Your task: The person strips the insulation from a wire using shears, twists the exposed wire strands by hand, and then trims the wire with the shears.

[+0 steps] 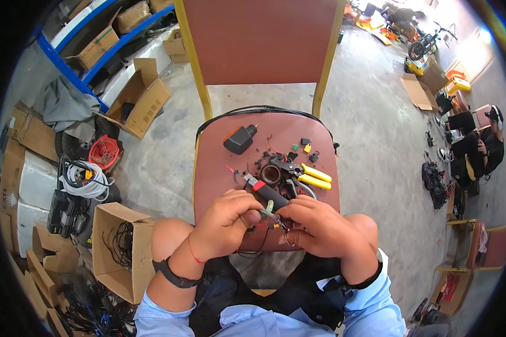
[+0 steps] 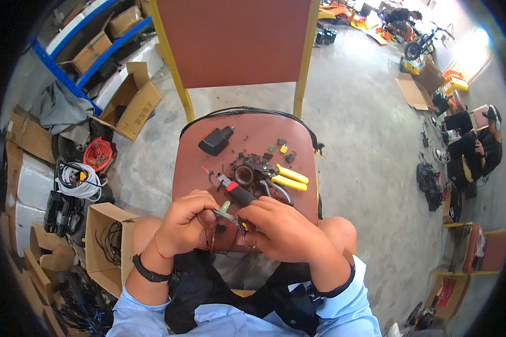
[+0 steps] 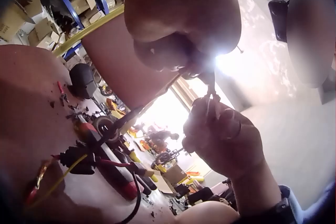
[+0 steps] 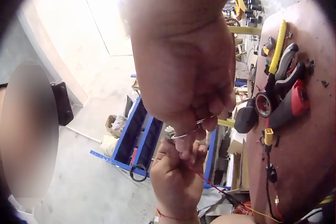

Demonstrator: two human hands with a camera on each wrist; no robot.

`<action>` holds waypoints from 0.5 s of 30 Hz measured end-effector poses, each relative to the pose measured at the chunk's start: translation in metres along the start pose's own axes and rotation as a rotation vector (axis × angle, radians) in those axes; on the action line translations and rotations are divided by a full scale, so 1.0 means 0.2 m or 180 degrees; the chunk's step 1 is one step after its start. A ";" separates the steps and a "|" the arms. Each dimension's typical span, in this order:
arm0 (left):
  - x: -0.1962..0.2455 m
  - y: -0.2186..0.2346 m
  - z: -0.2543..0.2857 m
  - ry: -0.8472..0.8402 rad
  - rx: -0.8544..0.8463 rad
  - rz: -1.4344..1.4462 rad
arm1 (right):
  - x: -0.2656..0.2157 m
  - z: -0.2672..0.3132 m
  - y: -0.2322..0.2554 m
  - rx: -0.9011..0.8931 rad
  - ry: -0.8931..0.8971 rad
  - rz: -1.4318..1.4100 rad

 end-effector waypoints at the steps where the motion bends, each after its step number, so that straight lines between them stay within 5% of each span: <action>1: -0.02 0.00 0.01 0.0161 -0.0047 0.0170 | 0.00 0.00 0.00 0.0006 0.0033 0.0019; 8: -0.08 -0.03 0.03 0.1071 -0.0215 0.0952 | 0.02 0.00 0.00 -0.0112 -0.0108 -0.0266; 15: -0.07 -0.03 0.02 0.0868 -0.0256 0.0991 | 0.01 0.01 0.00 -0.0241 -0.0231 -0.0567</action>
Point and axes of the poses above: each hand's wrist, its own z-axis away from the middle knuckle, its own y-axis out of the back of the hand, x = y × z, the point moved 6 cm from there along -z, towards the middle knuckle, and after that the axes turned 10 degrees about x, right-handed, at the moved point
